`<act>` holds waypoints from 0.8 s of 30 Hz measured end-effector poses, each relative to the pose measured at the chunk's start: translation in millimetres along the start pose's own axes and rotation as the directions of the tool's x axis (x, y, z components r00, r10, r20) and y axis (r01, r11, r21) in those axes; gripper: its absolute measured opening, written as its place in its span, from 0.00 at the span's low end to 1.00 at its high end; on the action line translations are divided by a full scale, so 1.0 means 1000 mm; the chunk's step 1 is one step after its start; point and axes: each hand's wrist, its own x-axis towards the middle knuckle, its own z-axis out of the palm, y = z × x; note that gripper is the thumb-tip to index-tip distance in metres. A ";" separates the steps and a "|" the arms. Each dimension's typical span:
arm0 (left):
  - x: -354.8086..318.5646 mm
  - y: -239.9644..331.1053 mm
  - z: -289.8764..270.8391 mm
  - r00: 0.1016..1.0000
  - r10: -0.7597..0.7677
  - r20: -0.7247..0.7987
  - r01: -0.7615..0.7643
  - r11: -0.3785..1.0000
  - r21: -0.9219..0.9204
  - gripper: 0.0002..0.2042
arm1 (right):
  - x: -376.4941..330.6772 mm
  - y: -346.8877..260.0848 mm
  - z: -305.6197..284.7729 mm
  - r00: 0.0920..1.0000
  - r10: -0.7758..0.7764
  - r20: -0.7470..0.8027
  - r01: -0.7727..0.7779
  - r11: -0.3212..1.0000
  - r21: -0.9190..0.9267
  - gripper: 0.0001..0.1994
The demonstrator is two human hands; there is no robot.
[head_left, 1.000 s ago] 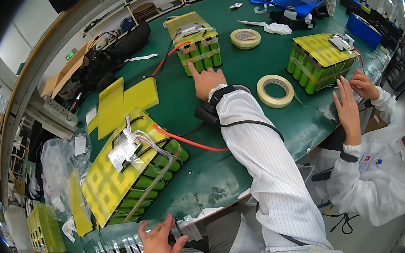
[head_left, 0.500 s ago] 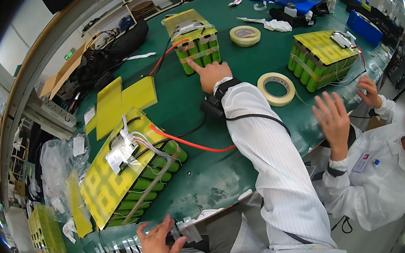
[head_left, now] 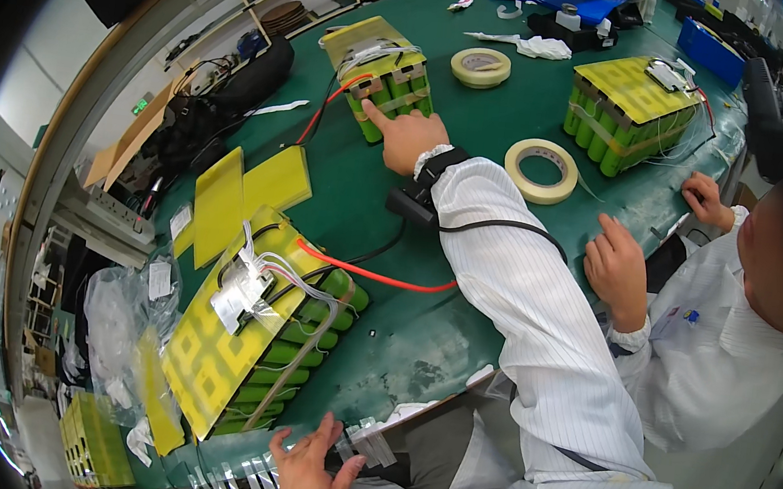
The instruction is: The recorder is assembling and inspecting large green battery packs at a workbench in a manufacturing facility, including applying tape and checking connections.
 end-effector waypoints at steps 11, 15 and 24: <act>-0.004 -0.002 0.000 1.000 -0.002 -0.013 0.002 1.000 0.003 0.36 | 0.001 0.002 0.001 1.000 0.010 0.023 -0.009 0.999 -0.050 0.39; -0.004 -0.002 0.000 1.000 -0.006 -0.002 0.006 1.000 -0.014 0.36 | 0.003 0.000 0.002 0.994 0.044 0.098 -0.051 0.996 0.071 0.37; -0.006 -0.005 0.003 1.000 0.010 -0.024 -0.010 1.000 -0.006 0.36 | 0.008 -0.024 0.001 0.996 -0.040 0.085 0.025 0.984 0.176 0.38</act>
